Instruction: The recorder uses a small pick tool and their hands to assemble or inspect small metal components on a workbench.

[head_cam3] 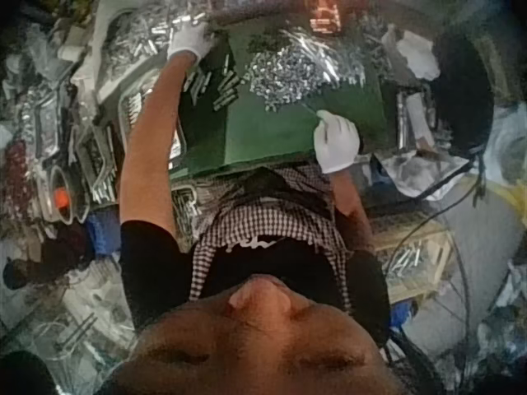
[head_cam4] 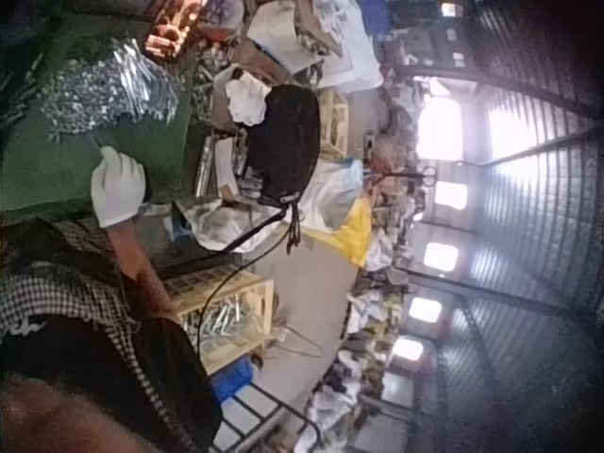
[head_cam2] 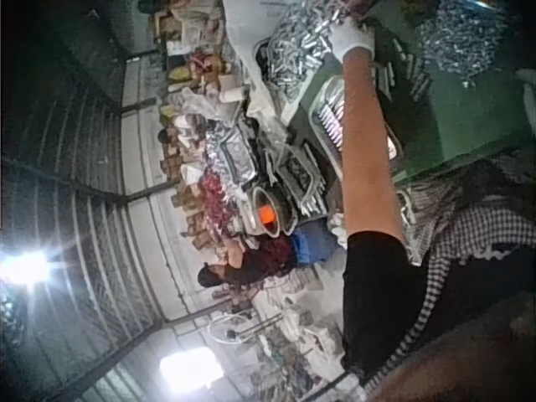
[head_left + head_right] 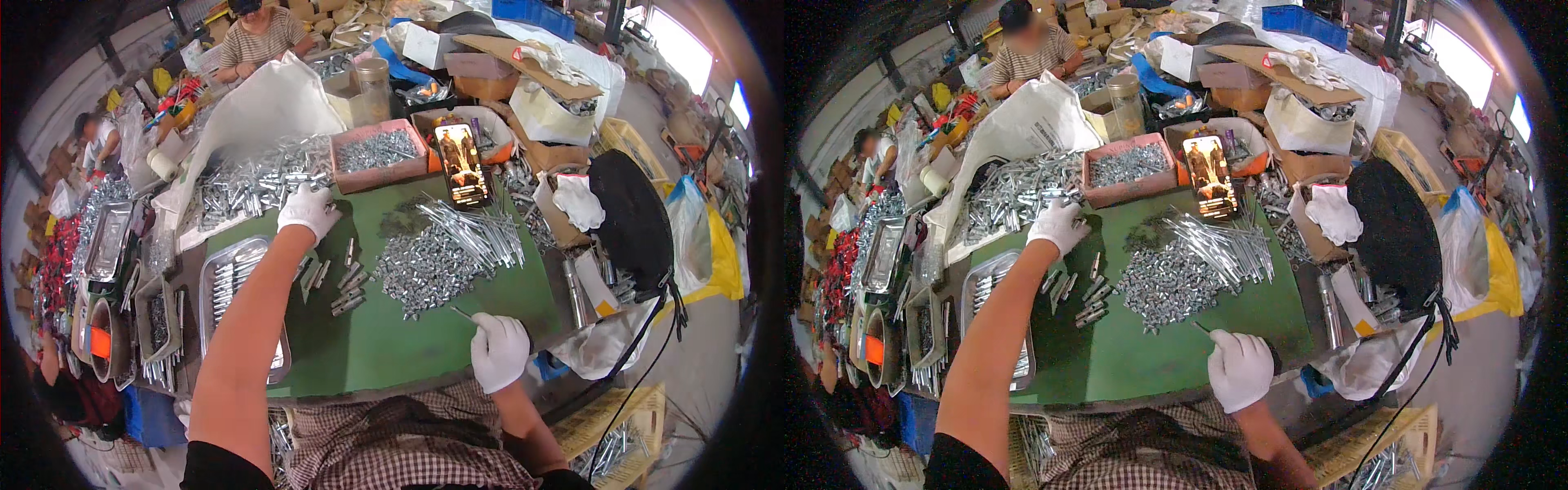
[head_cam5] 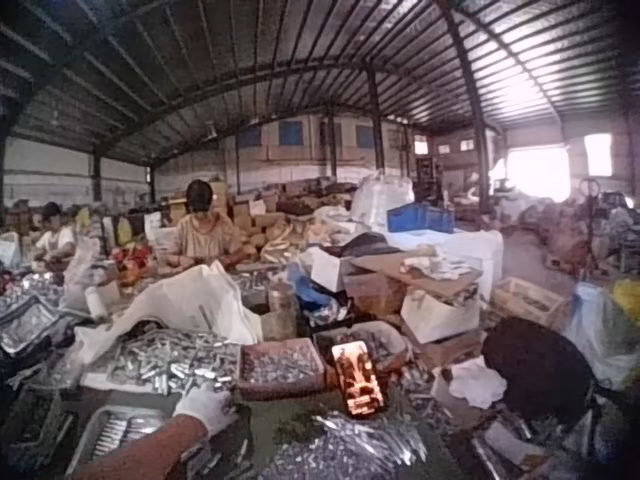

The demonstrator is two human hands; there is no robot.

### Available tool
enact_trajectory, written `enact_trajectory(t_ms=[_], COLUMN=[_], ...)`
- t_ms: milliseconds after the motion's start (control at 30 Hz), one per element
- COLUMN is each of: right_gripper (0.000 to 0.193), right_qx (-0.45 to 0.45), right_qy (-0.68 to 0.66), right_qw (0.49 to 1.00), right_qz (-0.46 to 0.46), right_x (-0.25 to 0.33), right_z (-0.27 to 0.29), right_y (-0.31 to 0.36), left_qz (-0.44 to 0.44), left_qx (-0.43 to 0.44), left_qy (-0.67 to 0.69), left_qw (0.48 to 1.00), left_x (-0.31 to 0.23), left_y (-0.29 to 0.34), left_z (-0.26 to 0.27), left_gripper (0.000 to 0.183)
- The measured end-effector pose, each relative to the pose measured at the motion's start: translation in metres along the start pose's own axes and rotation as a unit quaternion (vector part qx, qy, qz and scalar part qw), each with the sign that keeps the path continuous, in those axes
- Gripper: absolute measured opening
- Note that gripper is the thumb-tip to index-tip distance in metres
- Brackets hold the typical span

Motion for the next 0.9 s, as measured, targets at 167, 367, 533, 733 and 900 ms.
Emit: enact_trajectory(t_ms=[167, 367, 533, 733, 900], right_gripper=[0.025, 0.025, 0.025, 0.024, 0.024], right_qx=[-0.006, -0.014, -0.014, -0.004, 0.002], right_qy=[0.002, -0.002, -0.006, 0.003, -0.002], right_qw=[1.000, 1.000, 1.000, 1.000, 1.000], right_qz=[0.001, 0.007, 0.013, 0.002, -0.005], right_x=[-0.001, -0.003, -0.003, -0.002, -0.002], right_z=[0.001, -0.001, -0.001, 0.002, 0.000], right_y=[0.001, 0.003, 0.001, -0.001, 0.000], left_qz=[0.008, -0.021, -0.067, -0.080, -0.035], left_qx=[0.034, 0.066, 0.131, 0.080, 0.119], left_qy=[0.017, 0.009, 0.013, 0.045, -0.003], left_qw=[0.999, 0.998, 0.989, 0.993, 0.992], left_x=[0.005, 0.001, -0.006, 0.013, 0.019], left_y=[-0.006, 0.020, 0.047, 0.043, 0.036], left_z=[-0.004, 0.007, 0.026, 0.031, 0.015], left_gripper=[0.041, 0.041, 0.042, 0.039, 0.037])
Point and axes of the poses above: each hand's wrist, its own y-axis away from the middle knuckle, its own z-axis out of the back of the hand, x = y × z, the point moved 4 cm from there along -y, towards the middle knuckle, and after that the axes turned 12 degrees about -x, right-handed, at the moved point
